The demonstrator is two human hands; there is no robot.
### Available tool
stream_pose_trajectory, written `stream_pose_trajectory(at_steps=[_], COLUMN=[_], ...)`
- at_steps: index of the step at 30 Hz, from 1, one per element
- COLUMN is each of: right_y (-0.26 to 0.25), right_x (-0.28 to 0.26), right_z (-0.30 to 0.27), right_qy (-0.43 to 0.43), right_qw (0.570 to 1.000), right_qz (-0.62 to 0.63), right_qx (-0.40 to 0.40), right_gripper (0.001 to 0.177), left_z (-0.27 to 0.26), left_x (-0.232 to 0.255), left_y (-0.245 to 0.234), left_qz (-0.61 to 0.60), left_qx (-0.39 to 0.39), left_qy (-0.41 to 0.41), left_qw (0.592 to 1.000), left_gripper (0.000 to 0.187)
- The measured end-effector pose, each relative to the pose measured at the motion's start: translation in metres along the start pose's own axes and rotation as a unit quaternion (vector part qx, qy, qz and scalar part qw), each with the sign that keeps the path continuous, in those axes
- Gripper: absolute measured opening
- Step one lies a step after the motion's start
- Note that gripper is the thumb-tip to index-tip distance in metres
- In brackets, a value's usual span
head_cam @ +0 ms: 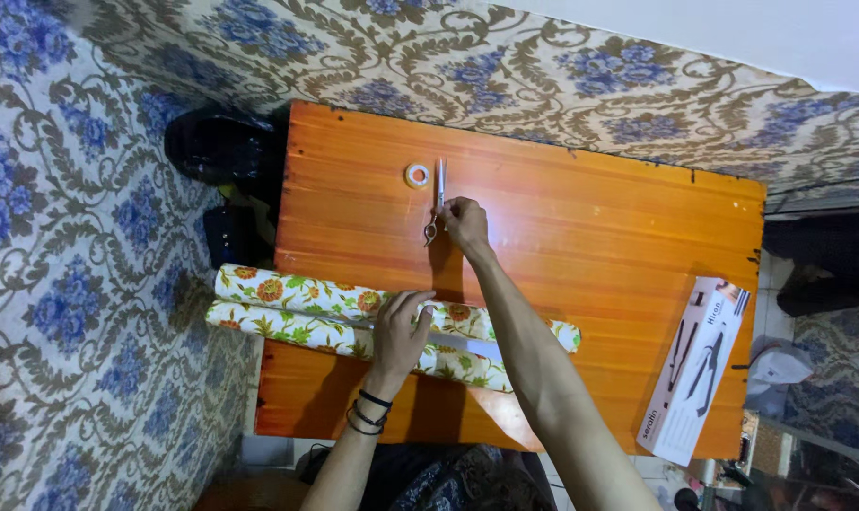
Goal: The person unrolls a roll of floral-patterned wrapping paper on a wooden table, places a hair straightener box on the paper to measure size, and uses scissors to cut the paper to fit the box. The person handles the paper and scissors throughout the process.
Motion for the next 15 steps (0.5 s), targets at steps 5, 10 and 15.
stream_pose_trajectory(at_steps=[5,10,15], right_y=[-0.012,-0.015,-0.017], right_x=[-0.018,-0.032,-0.043], right_z=[-0.008,-0.007,0.008], right_qy=[0.005,-0.008,-0.027], right_qw=[0.998,0.998,0.993], right_qz=[-0.025,-0.001,0.054], right_qx=[0.049,0.067,0.098], right_gripper=[0.019,0.02,0.014], left_z=[0.014,0.022,0.026], left_x=[-0.005,-0.012,-0.023], left_y=[0.003,0.003,-0.009], left_qz=[0.033,0.014,0.001], left_qx=[-0.01,-0.02,0.007], left_qy=[-0.017,-0.037,-0.069], left_qw=[0.999,0.999,0.998], left_gripper=[0.023,0.023,0.025])
Point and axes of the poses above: each hand's wrist, its own z-axis towards the middle knuckle, its own y-axis out of the palm, x = y × z, the point moved 10 cm from there along z, towards the middle knuckle, and after that the axes turned 9 degrees about x, right-handed, at the moved point
